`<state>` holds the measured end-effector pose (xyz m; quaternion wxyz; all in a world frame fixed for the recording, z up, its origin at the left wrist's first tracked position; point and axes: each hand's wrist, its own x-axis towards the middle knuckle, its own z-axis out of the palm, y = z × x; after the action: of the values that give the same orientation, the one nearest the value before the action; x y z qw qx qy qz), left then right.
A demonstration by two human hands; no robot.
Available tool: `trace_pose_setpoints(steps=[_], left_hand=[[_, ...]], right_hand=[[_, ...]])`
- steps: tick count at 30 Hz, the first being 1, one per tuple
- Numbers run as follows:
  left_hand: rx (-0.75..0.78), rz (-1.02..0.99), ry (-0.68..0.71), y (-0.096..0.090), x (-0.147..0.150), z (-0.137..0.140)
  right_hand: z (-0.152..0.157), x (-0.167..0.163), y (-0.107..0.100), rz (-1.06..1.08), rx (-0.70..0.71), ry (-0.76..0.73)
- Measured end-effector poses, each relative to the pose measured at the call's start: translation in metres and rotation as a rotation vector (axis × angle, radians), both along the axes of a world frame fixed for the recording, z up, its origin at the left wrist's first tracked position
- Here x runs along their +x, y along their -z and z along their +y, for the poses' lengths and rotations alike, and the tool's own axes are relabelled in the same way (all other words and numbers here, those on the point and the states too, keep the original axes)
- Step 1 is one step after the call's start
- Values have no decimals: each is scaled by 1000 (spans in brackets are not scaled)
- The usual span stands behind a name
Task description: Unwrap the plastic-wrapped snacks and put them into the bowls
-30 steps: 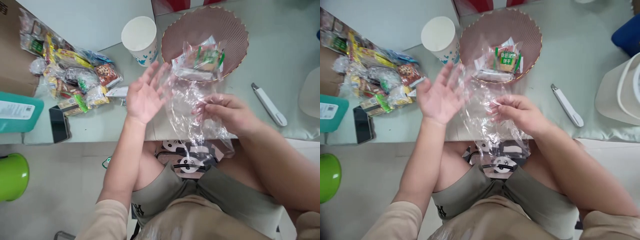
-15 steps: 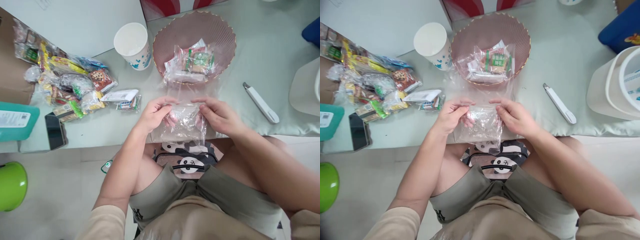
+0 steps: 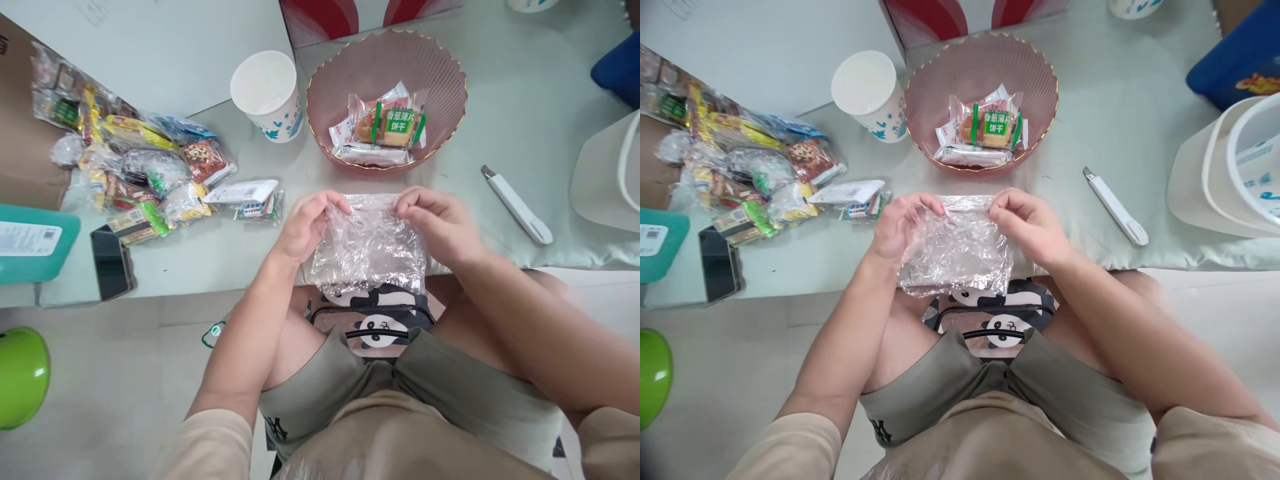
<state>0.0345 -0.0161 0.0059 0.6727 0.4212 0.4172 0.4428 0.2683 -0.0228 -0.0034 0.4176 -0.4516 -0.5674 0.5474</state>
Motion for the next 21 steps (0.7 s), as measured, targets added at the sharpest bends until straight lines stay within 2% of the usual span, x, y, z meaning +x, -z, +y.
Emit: trace_pose_setpoints(steps=[6, 11, 14, 17, 21], left_hand=[[-70, -35, 39, -1, 4, -3], [-99, 53, 40, 0, 5, 1], [-39, 47, -17, 6, 4, 4], [48, 31, -85, 13, 3, 5], [-54, 60, 36, 13, 4, 1]], right_hand=[[-7, -9, 4, 87, -7, 50], [-6, -10, 3, -155, 33, 177], [-8, -9, 4, -265, 70, 255], [-10, -8, 6, -207, 92, 228], [-9, -6, 9, -53, 87, 151]])
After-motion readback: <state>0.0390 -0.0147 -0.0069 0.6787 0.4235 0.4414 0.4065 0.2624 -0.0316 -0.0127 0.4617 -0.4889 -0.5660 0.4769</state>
